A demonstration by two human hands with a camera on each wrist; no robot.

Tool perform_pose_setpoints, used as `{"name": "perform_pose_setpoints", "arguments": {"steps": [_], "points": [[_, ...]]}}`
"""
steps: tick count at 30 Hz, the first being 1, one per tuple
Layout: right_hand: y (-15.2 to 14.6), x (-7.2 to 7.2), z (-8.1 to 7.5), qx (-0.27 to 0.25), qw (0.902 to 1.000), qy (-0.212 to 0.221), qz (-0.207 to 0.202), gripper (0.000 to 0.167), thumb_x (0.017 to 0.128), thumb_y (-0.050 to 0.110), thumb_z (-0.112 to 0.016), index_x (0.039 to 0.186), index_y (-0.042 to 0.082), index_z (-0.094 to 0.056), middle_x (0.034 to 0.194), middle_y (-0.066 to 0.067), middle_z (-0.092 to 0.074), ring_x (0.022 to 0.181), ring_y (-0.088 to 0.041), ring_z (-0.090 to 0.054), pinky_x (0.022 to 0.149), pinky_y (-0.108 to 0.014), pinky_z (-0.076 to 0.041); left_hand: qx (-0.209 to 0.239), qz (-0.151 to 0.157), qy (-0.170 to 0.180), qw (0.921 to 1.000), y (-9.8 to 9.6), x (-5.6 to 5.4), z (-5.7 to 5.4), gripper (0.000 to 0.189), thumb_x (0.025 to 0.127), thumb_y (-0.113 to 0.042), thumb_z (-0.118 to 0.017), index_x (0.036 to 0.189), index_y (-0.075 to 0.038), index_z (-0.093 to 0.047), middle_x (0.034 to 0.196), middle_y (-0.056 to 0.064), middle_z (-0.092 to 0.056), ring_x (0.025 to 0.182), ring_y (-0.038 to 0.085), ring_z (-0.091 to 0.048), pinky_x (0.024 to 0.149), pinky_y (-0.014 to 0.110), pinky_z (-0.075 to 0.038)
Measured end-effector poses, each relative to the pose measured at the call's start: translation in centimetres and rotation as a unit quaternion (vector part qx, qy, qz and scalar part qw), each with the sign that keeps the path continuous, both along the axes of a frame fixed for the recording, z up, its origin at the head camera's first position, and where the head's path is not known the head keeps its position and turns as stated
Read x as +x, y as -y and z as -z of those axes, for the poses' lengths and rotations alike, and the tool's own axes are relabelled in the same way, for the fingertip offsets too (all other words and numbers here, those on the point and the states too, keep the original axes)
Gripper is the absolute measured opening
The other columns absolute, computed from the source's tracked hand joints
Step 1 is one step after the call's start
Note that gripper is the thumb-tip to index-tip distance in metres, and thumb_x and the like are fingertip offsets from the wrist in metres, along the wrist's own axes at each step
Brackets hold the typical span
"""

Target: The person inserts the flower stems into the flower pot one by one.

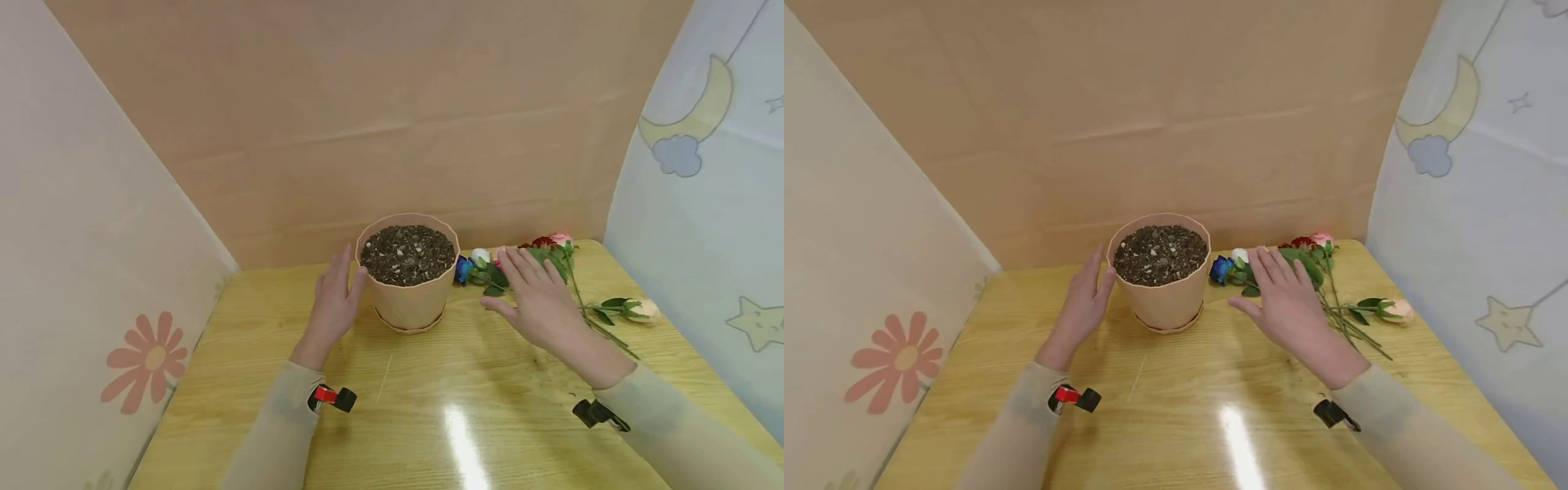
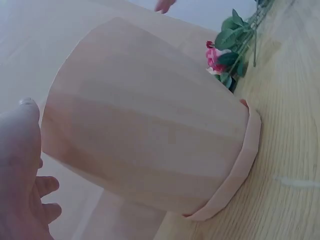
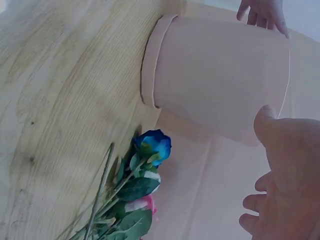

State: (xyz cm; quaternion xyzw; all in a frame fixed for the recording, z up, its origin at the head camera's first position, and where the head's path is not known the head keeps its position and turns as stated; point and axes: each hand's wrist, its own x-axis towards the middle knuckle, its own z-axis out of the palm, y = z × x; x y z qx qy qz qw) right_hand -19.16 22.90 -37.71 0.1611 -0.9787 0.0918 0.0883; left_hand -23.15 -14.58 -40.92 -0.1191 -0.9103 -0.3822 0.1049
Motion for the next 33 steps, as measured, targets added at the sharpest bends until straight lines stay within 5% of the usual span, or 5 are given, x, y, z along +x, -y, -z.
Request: {"name": "perform_pose_setpoints", "arguments": {"steps": [11, 19, 27, 33], "points": [[-2.7, 0.1, 0.9, -0.006, 0.9995, 0.015, 0.026, 0.1, 0.111, 0.063, -0.057, 0.176, -0.001, -0.013, 0.179, -0.029, -0.016, 0.164, -0.052, -0.014, 0.129, -0.073, -0.006, 0.139, 0.013, 0.0, 0.9902, -2.0, -1.5, 0.6, 0.077, 0.119, -0.058, -0.033, 0.18, -0.018, -0.009, 0.184, 0.007, -0.013, 0.168, 0.029, -0.014, 0.134, 0.053, -0.015], [-5.1, 0.4, 2.3, 0.001, 0.9989, 0.009, 0.045, 0.101, 0.111, 0.063, -0.055, 0.175, -0.004, -0.013, 0.177, -0.033, -0.018, 0.162, -0.055, -0.017, 0.128, -0.073, -0.01, 0.177, -0.002, 0.023, 0.9839, -2.6, -1.6, 1.0, 0.07, 0.12, -0.054, -0.034, 0.18, -0.028, -0.008, 0.184, 0.003, -0.014, 0.167, 0.031, -0.018, 0.133, 0.056, -0.018], [-7.8, 0.3, 4.2, -0.011, 0.9974, 0.012, 0.07, 0.1, 0.112, 0.059, -0.057, 0.174, -0.007, -0.012, 0.174, -0.038, -0.021, 0.158, -0.059, -0.022, 0.127, -0.075, -0.011, 0.226, 0.004, 0.039, 0.9733, -2.9, -1.7, 1.4, 0.066, 0.12, -0.055, -0.03, 0.179, -0.036, -0.008, 0.183, 0.007, -0.019, 0.159, 0.037, -0.038, 0.131, 0.062, -0.023], [-9.2, 0.5, 5.3, -0.015, 0.9965, 0.002, 0.082, 0.1, 0.112, 0.058, -0.059, 0.173, -0.009, -0.015, 0.161, -0.046, -0.036, 0.147, -0.064, -0.034, 0.123, -0.077, -0.02, 0.262, 0.004, 0.031, 0.9646, -3.2, -1.9, 2.1, 0.067, 0.119, -0.059, -0.03, 0.179, -0.037, -0.011, 0.184, 0.002, -0.016, 0.164, 0.034, -0.027, 0.132, 0.06, -0.019]]}}
